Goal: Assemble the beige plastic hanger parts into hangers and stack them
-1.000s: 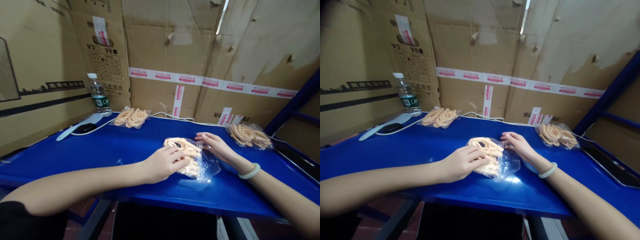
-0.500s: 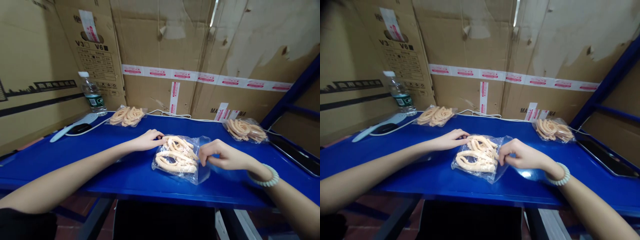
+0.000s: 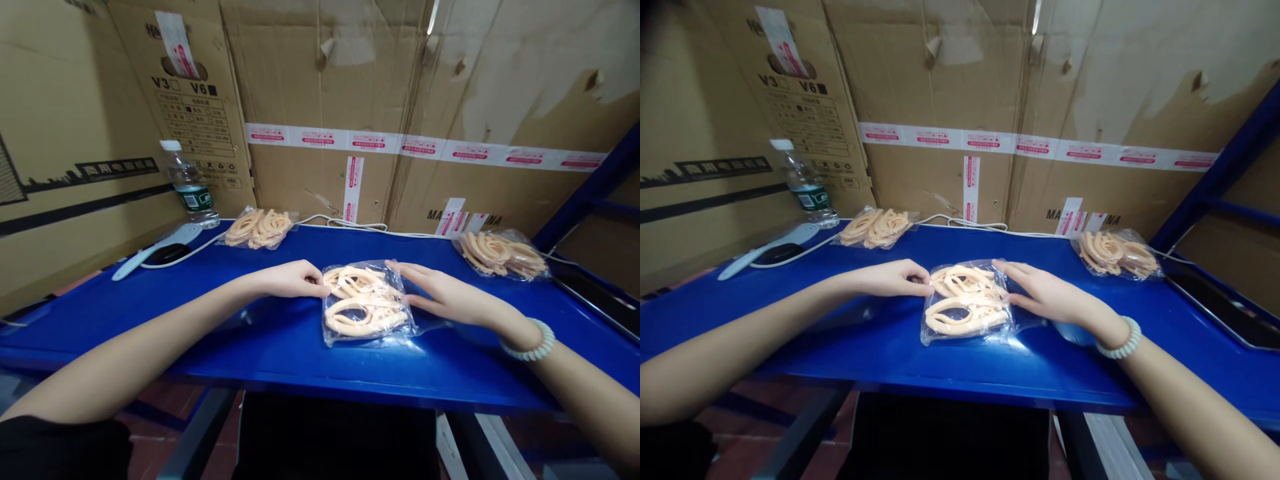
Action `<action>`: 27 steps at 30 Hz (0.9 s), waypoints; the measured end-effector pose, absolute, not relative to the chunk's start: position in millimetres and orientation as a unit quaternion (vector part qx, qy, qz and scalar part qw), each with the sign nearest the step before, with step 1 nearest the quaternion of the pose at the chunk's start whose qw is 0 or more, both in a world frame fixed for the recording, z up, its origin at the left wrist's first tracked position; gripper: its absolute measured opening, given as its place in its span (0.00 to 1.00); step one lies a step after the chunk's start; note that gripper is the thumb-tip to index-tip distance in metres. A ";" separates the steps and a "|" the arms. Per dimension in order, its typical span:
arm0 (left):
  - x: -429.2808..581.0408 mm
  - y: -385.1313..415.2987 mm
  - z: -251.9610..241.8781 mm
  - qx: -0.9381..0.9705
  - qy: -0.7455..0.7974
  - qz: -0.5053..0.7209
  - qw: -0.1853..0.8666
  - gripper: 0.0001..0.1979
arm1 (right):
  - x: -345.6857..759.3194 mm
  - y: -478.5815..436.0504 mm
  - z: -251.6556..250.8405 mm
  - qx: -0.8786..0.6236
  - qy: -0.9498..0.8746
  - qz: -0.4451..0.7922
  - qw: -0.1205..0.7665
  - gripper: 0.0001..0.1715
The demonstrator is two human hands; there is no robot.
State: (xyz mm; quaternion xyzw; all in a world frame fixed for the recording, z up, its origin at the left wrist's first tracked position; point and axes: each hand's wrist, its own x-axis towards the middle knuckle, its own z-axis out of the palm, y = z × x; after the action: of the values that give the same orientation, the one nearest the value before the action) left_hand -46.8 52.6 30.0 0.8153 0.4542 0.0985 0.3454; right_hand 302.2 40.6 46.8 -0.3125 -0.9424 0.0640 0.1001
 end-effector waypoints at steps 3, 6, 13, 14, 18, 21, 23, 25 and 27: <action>-40.8 47.8 27.0 0.778 0.463 0.135 0.401 0.18 | 298.8 39.9 45.7 -0.269 -0.954 0.075 0.109 0.32; -34.3 43.7 27.5 0.692 0.480 0.191 0.503 0.15 | 288.4 33.0 43.1 -0.223 -0.963 0.089 0.118 0.30; -21.9 34.3 38.9 0.562 0.488 0.329 0.581 0.09 | 273.5 25.0 32.0 -0.238 -0.952 0.137 0.132 0.39; -20.9 33.9 40.4 0.553 0.484 0.355 0.578 0.09 | 273.8 26.4 31.3 -0.240 -0.951 0.137 0.136 0.40; -16.7 38.4 49.3 0.525 0.471 0.416 0.574 0.10 | 277.4 34.9 29.6 -0.240 -0.951 0.141 0.135 0.40; -10.0 46.0 61.9 0.493 0.450 0.412 0.620 0.07 | 282.1 42.4 26.8 -0.240 -0.948 0.157 0.135 0.40; -3.0 51.0 73.2 0.510 0.440 0.405 0.618 0.06 | 286.7 47.4 23.5 -0.248 -0.944 0.166 0.144 0.41; 5.2 55.6 86.1 0.568 0.439 0.394 0.574 0.06 | 292.1 52.0 20.2 -0.263 -0.938 0.167 0.154 0.42; 14.1 60.0 99.3 0.613 0.422 0.391 0.542 0.07 | 297.0 55.7 18.5 -0.274 -0.933 0.163 0.168 0.43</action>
State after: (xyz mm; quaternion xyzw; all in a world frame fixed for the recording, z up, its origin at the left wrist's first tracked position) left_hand 14.1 60.0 99.3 0.6129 0.4216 0.3909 0.5420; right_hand 297.0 55.7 18.5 -0.2744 -0.9327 0.1628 0.1684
